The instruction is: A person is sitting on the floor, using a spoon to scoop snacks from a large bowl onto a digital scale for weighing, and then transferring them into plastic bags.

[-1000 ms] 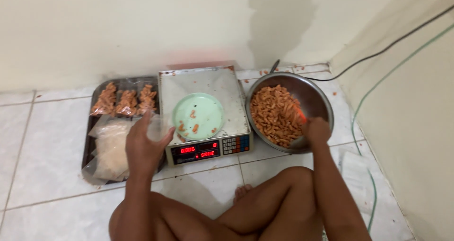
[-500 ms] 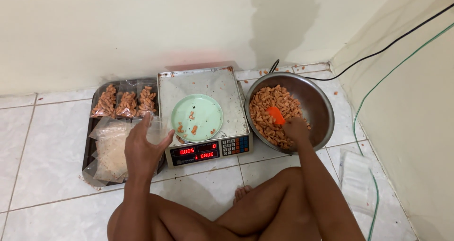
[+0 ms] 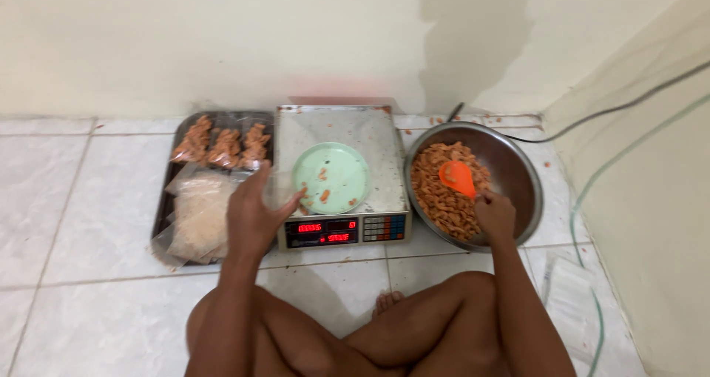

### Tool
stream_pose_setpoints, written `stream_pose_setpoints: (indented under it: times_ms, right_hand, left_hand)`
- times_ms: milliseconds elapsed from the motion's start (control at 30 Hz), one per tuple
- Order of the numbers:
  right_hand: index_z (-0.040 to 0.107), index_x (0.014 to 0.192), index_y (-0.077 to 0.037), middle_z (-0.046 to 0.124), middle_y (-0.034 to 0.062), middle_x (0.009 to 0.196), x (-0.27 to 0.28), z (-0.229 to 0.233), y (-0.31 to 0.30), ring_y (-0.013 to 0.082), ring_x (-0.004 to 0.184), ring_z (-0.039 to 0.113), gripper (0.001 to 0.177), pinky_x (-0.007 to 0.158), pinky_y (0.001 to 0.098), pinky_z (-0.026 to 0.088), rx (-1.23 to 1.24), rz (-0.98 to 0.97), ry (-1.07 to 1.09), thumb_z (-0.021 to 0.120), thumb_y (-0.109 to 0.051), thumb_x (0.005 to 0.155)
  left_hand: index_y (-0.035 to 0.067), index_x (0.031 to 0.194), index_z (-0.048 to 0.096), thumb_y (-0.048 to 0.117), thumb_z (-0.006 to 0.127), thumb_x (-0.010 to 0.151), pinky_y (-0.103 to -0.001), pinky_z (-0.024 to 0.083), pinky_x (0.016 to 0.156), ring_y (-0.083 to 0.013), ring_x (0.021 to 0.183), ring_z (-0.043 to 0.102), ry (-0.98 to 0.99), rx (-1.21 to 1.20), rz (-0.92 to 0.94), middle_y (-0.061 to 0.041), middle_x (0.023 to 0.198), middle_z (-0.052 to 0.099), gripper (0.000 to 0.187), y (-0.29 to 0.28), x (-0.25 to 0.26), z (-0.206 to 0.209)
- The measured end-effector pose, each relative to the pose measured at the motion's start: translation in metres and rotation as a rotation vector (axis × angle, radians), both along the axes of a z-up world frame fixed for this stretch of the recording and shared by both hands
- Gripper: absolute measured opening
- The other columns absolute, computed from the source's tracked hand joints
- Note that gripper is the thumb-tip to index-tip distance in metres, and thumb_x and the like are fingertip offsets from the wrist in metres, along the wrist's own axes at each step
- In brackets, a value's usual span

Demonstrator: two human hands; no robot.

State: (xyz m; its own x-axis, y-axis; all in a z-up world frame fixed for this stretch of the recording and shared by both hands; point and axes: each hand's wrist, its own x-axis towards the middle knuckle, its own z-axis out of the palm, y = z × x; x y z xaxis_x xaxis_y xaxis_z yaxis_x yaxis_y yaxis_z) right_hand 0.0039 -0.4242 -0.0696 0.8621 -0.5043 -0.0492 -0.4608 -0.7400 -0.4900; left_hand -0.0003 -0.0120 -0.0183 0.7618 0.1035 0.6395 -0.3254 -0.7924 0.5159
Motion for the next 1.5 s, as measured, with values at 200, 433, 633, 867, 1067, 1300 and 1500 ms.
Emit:
stream_pose_setpoints:
  times_ms: [200, 433, 633, 867, 1067, 1300, 1500]
  right_hand:
    - [0.066, 0.093, -0.005, 0.060, 0.0203, 0.073, -0.003, 0.049, 0.098, 0.0392, 0.078, 0.057, 0.028, 0.069, 0.0463, 0.044, 0.166, 0.309, -0.134, 0.047, -0.019, 0.079]
    - [0.065, 0.098, -0.002, 0.060, 0.0195, 0.072, 0.007, 0.055, 0.147, 0.0336, 0.069, 0.058, 0.023, 0.061, 0.0376, 0.046, 0.128, 0.576, -0.367, 0.055, -0.008, 0.079]
    - [0.066, 0.094, -0.002, 0.060, 0.0164, 0.075, 0.023, 0.036, 0.074, 0.0368, 0.076, 0.057, 0.025, 0.070, 0.0431, 0.045, -0.031, 0.341, -0.411, 0.053, -0.019, 0.082]
    - [0.067, 0.084, -0.014, 0.063, 0.0107, 0.075, 0.006, -0.069, -0.061, 0.0340, 0.079, 0.059, 0.026, 0.071, 0.0399, 0.047, -0.116, -0.103, -0.193, 0.051, -0.032, 0.074]
    - [0.068, 0.086, -0.026, 0.064, 0.0041, 0.075, 0.010, -0.075, -0.066, 0.0316, 0.082, 0.060, 0.026, 0.072, 0.0367, 0.048, 0.114, -0.211, -0.055, 0.064, -0.036, 0.062]
    - [0.065, 0.103, 0.001, 0.063, 0.0226, 0.071, 0.000, 0.025, 0.019, 0.0412, 0.079, 0.054, 0.038, 0.078, 0.0276, 0.043, 0.183, 0.113, 0.205, 0.047, -0.022, 0.079]
    - [0.064, 0.058, -0.011, 0.057, 0.0146, 0.055, 0.022, -0.053, -0.030, 0.0353, 0.061, 0.059, 0.021, 0.051, 0.0403, 0.048, 0.026, -0.150, 0.086, 0.056, -0.029, 0.066]
  left_hand:
    - [0.004, 0.110, 0.058, 0.039, 0.079, 0.055, -0.034, 0.047, 0.074, -0.0252, 0.082, 0.061, 0.030, 0.017, 0.051, -0.012, 0.089, 0.063, 0.068, 0.003, 0.001, -0.010]
    - [0.004, 0.111, 0.058, 0.037, 0.079, 0.056, -0.033, 0.047, 0.074, -0.0248, 0.082, 0.061, 0.068, 0.009, 0.048, -0.012, 0.090, 0.063, 0.067, 0.007, -0.003, -0.010]
    - [0.003, 0.109, 0.059, 0.038, 0.080, 0.054, -0.033, 0.047, 0.071, -0.0263, 0.079, 0.060, 0.030, 0.013, 0.018, -0.012, 0.087, 0.063, 0.068, 0.004, 0.000, -0.013]
    - [0.004, 0.110, 0.060, 0.039, 0.078, 0.056, -0.034, 0.047, 0.073, -0.0253, 0.081, 0.060, 0.015, 0.087, 0.043, -0.011, 0.088, 0.062, 0.068, 0.001, 0.000, -0.009]
    - [0.004, 0.113, 0.058, 0.038, 0.078, 0.059, -0.033, 0.045, 0.076, -0.0232, 0.084, 0.059, 0.137, 0.051, 0.077, -0.010, 0.090, 0.062, 0.067, -0.002, -0.007, 0.007]
    - [0.003, 0.116, 0.056, 0.036, 0.078, 0.061, -0.032, 0.044, 0.078, -0.0225, 0.088, 0.059, 0.230, -0.015, 0.058, -0.010, 0.093, 0.062, 0.068, -0.001, -0.010, 0.009]
    - [0.001, 0.115, 0.056, 0.034, 0.078, 0.061, -0.032, 0.045, 0.078, -0.0230, 0.088, 0.060, 0.190, -0.003, 0.047, -0.011, 0.092, 0.063, 0.066, 0.000, -0.010, 0.009]
